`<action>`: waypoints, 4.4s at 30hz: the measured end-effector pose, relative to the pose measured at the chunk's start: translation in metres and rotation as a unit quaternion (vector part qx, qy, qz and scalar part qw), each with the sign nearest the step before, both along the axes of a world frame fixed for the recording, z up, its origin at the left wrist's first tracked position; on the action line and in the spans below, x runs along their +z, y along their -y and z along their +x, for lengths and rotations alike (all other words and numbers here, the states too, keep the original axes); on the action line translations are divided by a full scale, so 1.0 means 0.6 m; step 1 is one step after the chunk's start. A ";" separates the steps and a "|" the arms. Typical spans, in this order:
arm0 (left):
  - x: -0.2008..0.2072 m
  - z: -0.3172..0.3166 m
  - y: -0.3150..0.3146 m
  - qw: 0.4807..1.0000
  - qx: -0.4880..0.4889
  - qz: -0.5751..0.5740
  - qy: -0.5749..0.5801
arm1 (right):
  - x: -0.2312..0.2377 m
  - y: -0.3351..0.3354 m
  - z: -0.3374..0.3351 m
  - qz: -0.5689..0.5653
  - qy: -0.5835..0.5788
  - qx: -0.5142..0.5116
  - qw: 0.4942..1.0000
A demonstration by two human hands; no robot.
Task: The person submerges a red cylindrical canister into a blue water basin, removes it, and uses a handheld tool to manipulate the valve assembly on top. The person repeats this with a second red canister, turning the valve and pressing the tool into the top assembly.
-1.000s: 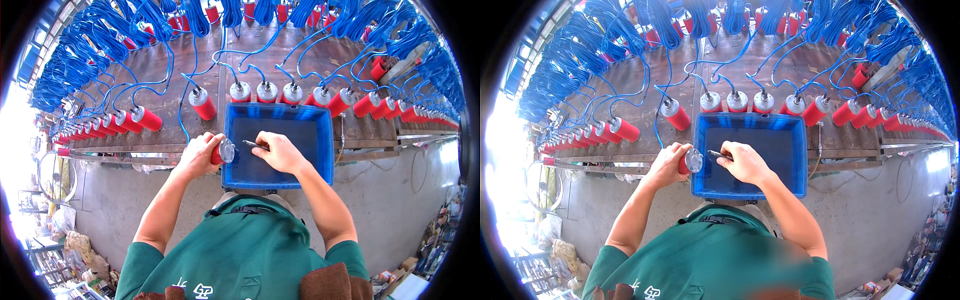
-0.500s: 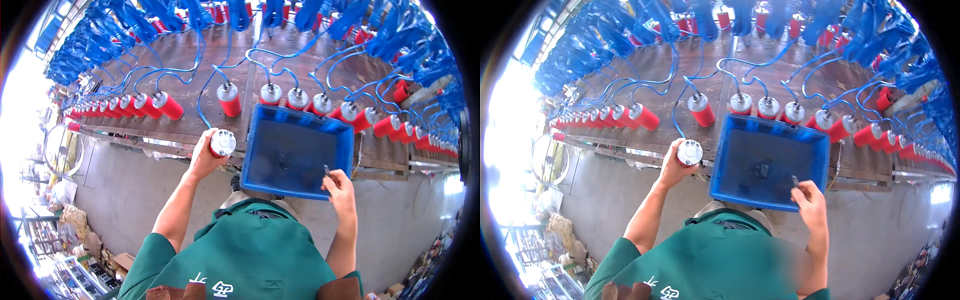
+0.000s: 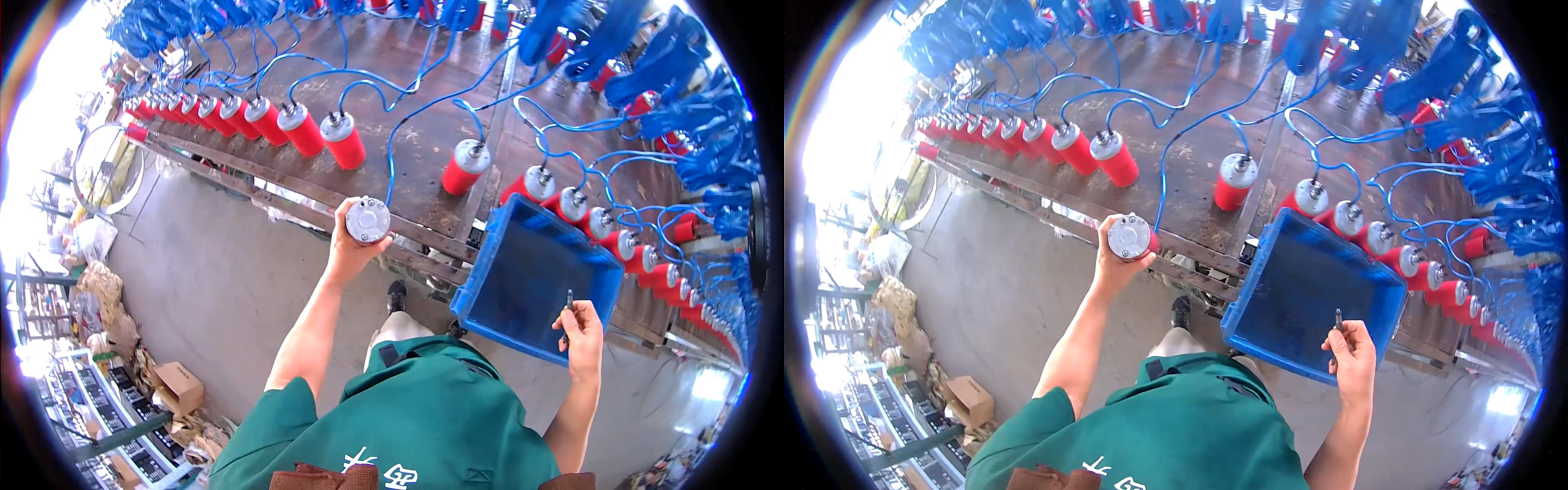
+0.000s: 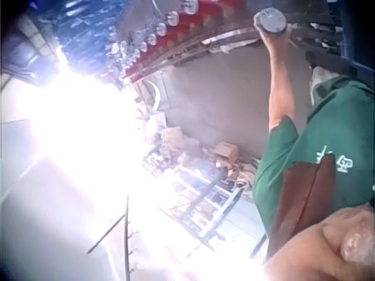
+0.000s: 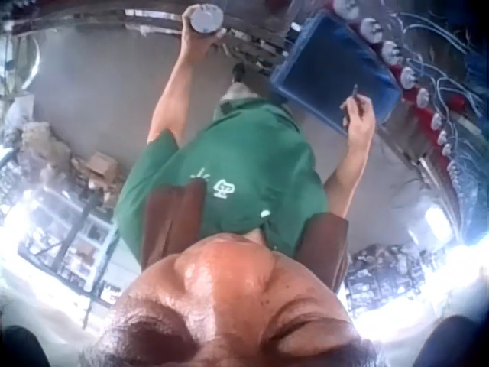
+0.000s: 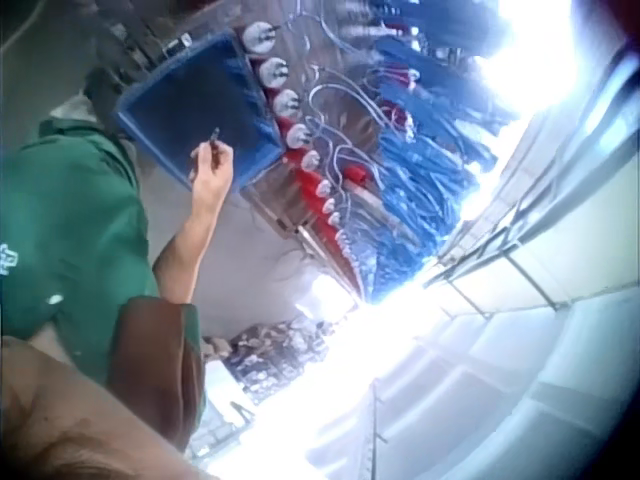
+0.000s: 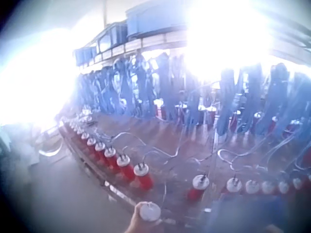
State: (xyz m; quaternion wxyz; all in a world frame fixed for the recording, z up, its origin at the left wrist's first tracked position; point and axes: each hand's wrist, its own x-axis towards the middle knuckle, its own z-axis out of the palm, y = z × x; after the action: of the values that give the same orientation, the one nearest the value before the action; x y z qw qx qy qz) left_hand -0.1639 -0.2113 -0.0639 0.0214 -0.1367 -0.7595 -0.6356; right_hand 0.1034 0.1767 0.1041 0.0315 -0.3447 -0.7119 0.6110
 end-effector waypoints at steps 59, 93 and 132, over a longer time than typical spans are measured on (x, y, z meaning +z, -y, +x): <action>0.007 -0.232 0.211 0.879 -0.355 -0.009 0.318 | -0.110 0.495 -0.546 0.320 -0.005 0.443 0.837; 0.047 -0.195 0.198 0.901 -0.376 -0.079 0.202 | -0.085 0.500 -0.515 0.360 -0.054 0.554 0.749; 0.050 -0.186 0.193 0.923 -0.353 -0.062 0.142 | -0.263 0.328 -0.468 0.373 0.071 0.429 0.819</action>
State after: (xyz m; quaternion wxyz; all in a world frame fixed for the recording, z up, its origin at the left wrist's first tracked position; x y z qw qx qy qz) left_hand -0.2754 -0.3273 -0.0338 -0.3210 -0.3059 -0.6949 -0.5661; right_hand -0.1772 -0.0198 -0.0536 -0.1585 -0.0085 -0.9616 0.2240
